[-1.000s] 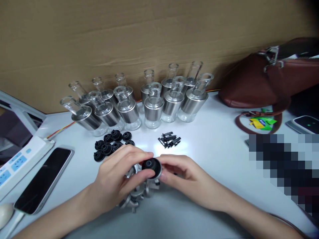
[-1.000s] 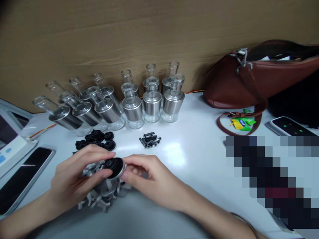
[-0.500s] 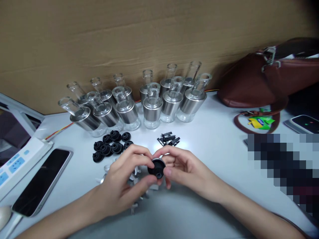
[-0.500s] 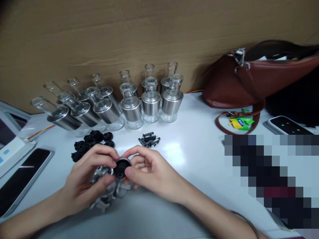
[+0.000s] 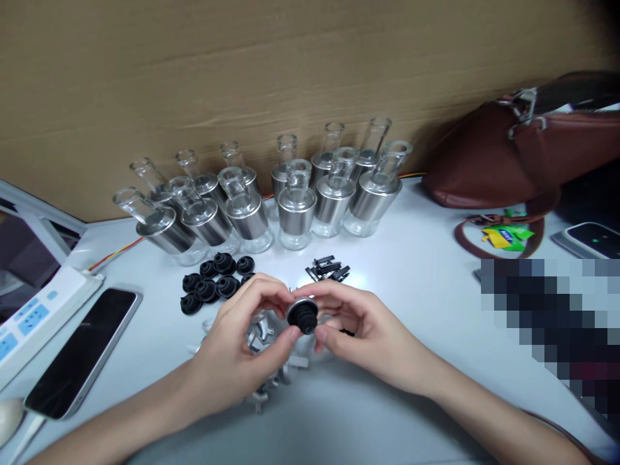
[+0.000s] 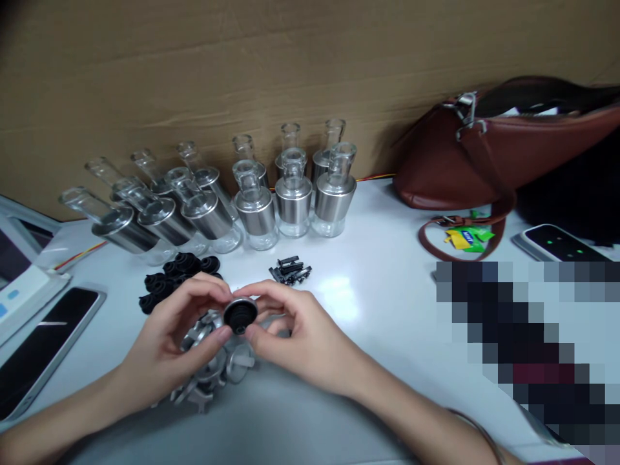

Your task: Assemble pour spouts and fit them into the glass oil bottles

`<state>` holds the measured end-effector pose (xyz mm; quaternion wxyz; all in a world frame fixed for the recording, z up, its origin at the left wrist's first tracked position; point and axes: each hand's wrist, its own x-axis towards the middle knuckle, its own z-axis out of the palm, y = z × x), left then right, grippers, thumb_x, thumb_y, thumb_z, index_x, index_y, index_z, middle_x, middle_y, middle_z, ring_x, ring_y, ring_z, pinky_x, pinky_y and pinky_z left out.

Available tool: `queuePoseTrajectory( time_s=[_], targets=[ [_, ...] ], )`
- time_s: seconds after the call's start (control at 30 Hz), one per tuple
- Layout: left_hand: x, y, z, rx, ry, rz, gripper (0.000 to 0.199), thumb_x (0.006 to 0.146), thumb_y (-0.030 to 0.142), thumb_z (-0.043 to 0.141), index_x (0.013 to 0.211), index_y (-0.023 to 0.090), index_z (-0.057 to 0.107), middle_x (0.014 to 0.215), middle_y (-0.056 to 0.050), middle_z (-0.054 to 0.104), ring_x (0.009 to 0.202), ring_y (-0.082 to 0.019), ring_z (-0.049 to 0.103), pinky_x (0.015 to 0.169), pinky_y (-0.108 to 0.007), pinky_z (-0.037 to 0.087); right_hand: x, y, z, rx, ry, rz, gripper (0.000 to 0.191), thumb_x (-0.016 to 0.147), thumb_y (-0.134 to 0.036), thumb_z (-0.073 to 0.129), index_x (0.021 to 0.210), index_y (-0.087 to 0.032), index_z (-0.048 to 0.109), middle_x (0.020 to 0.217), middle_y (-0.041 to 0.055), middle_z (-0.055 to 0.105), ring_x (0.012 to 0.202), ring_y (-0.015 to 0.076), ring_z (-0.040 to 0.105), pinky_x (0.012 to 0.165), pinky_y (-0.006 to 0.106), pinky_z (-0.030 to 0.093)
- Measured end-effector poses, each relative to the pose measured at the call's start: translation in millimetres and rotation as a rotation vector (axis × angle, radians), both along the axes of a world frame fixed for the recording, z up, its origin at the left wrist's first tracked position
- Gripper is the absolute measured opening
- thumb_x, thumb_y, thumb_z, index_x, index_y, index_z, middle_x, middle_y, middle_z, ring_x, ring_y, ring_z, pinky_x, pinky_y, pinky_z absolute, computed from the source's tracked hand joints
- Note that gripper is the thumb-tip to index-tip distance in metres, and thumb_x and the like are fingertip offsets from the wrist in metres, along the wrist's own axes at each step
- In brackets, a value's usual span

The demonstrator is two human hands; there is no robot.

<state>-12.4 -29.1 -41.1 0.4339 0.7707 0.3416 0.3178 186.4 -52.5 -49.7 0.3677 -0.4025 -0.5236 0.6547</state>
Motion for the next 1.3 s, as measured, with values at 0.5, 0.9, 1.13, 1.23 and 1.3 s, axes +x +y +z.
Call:
queuePoseTrajectory(
  time_s=[0.5,0.9,1.13,1.23,1.3],
  targets=[
    [0.6,-3.8,2.1,-0.111,0.049,-0.012,0.031,0.084,0.011,0.057,0.107,0.03,0.049,0.1,0.001,0.053,0.094,-0.013,0.055,0.082,-0.022,0.045,-5.0,-2.6,3.8,-0.043,-0.087,-0.015,0.036,0.072,-0.022,0.058,0.107,-0.017,0.061,0.074,0.0001,0.057,0.059,0.0097,0.049,0.059,0.024,0.042],
    [4.6,-13.8,-0.2,-0.261,0.126,-0.02,0.03,0.072,0.004,0.05,0.09,0.026,0.04,0.085,0.004,0.042,0.076,-0.013,0.045,0.065,-0.024,0.037,-14.9,-9.0,-7.0,0.018,-0.172,0.047,0.025,0.064,-0.01,0.052,0.086,-0.022,0.051,0.062,-0.0068,0.047,0.056,0.0089,0.043,0.054,0.022,0.037],
    [2.7,-18.2,-5.7,-0.28,0.141,-0.025,0.03,0.069,0.007,0.048,0.082,0.025,0.028,0.084,0.004,0.038,0.072,-0.013,0.039,0.061,-0.025,0.032,-15.4,-10.6,-7.0,0.03,-0.245,0.069,0.021,0.059,-0.01,0.055,0.075,-0.021,0.047,0.057,-0.0075,0.048,0.051,0.0078,0.042,0.048,0.019,0.035],
    [3.9,-18.6,-5.3,-0.238,0.129,-0.048,0.03,0.069,0.006,0.046,0.08,0.025,0.025,0.084,0.004,0.038,0.071,-0.013,0.039,0.06,-0.025,0.033,-15.1,-11.0,-6.3,0.03,-0.245,0.07,0.021,0.059,-0.01,0.055,0.075,-0.021,0.047,0.056,-0.0076,0.049,0.051,0.0076,0.044,0.048,0.018,0.036],
    [5.0,-18.5,-3.7,-0.184,0.117,-0.064,0.031,0.068,0.005,0.046,0.08,0.025,0.025,0.083,0.005,0.038,0.069,-0.012,0.039,0.059,-0.024,0.033,-14.7,-11.5,-5.2,0.031,-0.246,0.08,0.022,0.058,-0.009,0.056,0.075,-0.021,0.048,0.056,-0.0074,0.05,0.051,0.0078,0.046,0.048,0.018,0.036]
  ],
)
